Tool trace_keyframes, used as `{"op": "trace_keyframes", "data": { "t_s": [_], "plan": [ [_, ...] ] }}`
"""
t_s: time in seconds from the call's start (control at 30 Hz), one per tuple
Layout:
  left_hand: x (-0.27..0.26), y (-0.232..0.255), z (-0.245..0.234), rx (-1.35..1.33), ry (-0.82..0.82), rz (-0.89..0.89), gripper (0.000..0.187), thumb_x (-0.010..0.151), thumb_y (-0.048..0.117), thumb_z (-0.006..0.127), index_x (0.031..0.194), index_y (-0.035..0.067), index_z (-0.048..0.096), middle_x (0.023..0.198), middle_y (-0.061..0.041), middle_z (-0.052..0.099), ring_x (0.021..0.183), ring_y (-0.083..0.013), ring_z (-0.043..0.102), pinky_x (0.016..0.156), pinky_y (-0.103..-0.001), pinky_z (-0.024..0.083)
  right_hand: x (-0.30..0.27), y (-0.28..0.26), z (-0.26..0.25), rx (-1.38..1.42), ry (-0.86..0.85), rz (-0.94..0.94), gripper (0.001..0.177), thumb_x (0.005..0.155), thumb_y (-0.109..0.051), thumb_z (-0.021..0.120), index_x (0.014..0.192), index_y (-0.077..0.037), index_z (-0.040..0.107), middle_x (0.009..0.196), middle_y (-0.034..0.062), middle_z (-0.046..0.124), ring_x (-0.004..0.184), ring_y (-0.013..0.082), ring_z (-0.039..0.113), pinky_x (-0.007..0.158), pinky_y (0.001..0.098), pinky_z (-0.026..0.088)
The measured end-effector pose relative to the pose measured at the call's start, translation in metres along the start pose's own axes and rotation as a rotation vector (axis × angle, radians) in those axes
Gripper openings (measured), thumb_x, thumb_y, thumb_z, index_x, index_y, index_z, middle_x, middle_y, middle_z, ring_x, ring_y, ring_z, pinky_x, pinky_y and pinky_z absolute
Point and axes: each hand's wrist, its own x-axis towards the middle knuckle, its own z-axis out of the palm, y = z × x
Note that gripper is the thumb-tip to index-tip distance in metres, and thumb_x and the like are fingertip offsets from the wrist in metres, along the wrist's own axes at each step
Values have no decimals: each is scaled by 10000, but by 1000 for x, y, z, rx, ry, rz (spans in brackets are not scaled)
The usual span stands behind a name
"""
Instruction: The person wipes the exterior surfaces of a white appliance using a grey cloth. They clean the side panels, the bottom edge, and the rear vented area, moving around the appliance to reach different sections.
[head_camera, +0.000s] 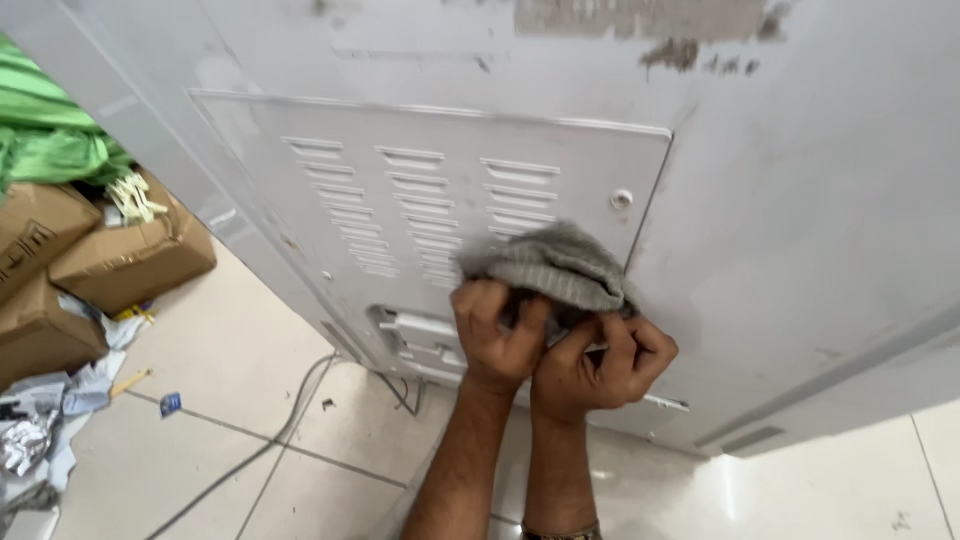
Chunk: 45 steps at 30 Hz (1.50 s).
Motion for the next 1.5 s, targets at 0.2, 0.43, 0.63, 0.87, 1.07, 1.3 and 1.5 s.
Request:
{"op": "trace_keyframes", "data": {
  "t_s": [0.2,0.43,0.63,0.87,1.07,1.3,1.5],
  "plan": [
    [-82,-22,13,356,39,119,336,915,311,775,1161,165,599,1142,-106,470,1024,-285,476,832,-458,427,-42,9,-25,-170,-109,10,150,927,142,609,977,11,662,1178,102,485,1027,230,519,802,317,494],
    [-125,-31,25,310,45,37,389,935,122,833,1272,125,639,1113,-74,482,894,-226,519,694,-367,390,-50,17,-30,-123,-118,41,136,927,96,639,1010,-1,687,1137,96,497,938,186,563,706,279,523],
    [-29,-8,31,484,74,192,271,874,163,791,1139,129,743,1075,-34,501,830,-219,513,672,-394,469,4,-25,-11,-5,-142,25,133,976,-11,741,1090,9,675,1117,70,550,905,180,593,684,283,505],
    [7,-6,31,470,73,107,294,974,139,779,1266,134,742,1196,-34,518,1069,-212,524,883,-356,546,44,-53,11,105,-132,-7,140,1025,-44,767,1118,10,677,1137,83,522,865,149,584,636,246,526],
    [-76,-26,16,377,59,62,218,906,136,819,1081,105,692,1198,-82,488,1130,-297,472,925,-380,530,-21,-37,-2,11,-218,147,131,955,12,747,1041,5,648,1106,89,532,882,156,597,704,269,544],
    [-27,-20,18,443,130,131,295,906,125,833,1196,114,780,1183,-21,539,1099,-221,499,916,-331,532,5,-43,14,71,-164,126,108,957,56,718,1038,7,665,1094,88,555,828,138,611,630,238,511],
    [3,-9,8,385,106,92,309,913,117,852,1210,97,771,1196,-29,567,1105,-214,531,924,-320,548,15,-53,20,80,-168,77,121,984,76,701,1088,18,675,1121,93,556,889,142,630,698,245,556]
  ]
}}
